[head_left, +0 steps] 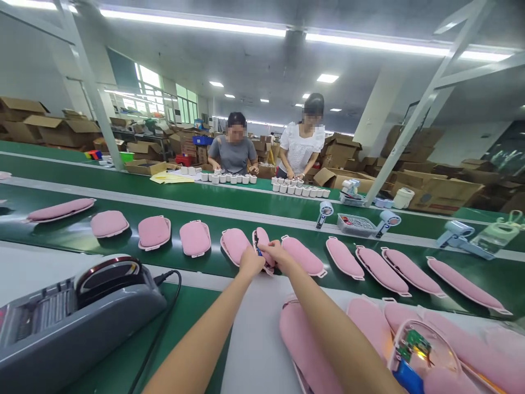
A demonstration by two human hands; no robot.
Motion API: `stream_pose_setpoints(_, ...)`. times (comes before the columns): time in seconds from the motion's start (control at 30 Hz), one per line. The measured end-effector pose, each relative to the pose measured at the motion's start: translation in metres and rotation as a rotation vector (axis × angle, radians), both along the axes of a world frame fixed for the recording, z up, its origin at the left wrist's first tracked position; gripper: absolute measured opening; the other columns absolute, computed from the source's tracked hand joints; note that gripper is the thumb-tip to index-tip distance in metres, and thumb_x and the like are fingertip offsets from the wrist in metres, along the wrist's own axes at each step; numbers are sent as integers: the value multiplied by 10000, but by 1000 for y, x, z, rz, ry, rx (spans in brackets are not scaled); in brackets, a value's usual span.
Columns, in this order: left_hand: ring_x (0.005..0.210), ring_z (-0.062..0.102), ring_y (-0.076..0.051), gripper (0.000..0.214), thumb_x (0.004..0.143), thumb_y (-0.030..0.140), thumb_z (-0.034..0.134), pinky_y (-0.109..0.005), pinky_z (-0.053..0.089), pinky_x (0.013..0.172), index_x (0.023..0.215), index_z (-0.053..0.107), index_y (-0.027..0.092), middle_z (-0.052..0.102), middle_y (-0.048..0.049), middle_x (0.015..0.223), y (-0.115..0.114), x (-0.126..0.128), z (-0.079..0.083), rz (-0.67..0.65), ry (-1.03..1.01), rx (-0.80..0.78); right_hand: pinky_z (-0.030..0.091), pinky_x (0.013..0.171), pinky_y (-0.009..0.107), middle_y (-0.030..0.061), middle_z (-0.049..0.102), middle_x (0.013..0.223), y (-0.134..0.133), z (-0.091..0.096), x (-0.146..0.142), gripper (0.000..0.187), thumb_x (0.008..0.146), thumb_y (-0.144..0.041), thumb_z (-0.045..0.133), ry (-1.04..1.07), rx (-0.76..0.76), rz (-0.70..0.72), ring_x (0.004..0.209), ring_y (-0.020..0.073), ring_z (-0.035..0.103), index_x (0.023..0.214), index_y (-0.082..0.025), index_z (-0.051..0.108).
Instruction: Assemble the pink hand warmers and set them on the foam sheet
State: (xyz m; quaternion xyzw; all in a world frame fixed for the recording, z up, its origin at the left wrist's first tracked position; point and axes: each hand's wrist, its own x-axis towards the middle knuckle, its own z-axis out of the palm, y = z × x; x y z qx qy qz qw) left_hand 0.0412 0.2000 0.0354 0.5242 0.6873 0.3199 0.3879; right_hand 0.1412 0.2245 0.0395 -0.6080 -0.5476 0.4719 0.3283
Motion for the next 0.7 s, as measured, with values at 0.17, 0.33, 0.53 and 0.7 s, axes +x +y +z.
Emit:
stream_pose_setpoints(0.17,918,630,-209,356,777,185,668,-334,510,806,1117,568,149,636,-73,1021,-43,-7,27,-92,-238,54,540,622,290,24,626,930,-44,30,10,318,897,-315,577,197,-85,-25,715,135,617,1174,-197,473)
stream_pose_setpoints(0.33,897,624,-193,454,782,401,621,-301,489,753,1177,436,274,607,-19,993,-130,-46,37,-258,-863,33,519,566,265,-25,602,899,-158,44,-6,494,768,-309,652,345,-8,-15,668,140,623,1168,-266,365)
stream_pose_setpoints(0.53,939,616,-225,977,577,412,813,-331,461,821,1378,256,359,618,-21,1114,-199,-75,4,-231,-1102,-149,521,723,307,50,655,980,-260,0,-19,341,880,-391,443,275,144,-44,792,179,628,1183,-236,472)
stream_pose_setpoints(0.7,1044,601,-275,824,609,363,776,-337,460,862,1348,419,284,651,-56,1176,-226,-84,-34,-296,-1188,-286,502,673,374,86,658,838,-293,-58,-11,287,892,-397,402,-176,114,-78,727,244,610,1009,-205,581)
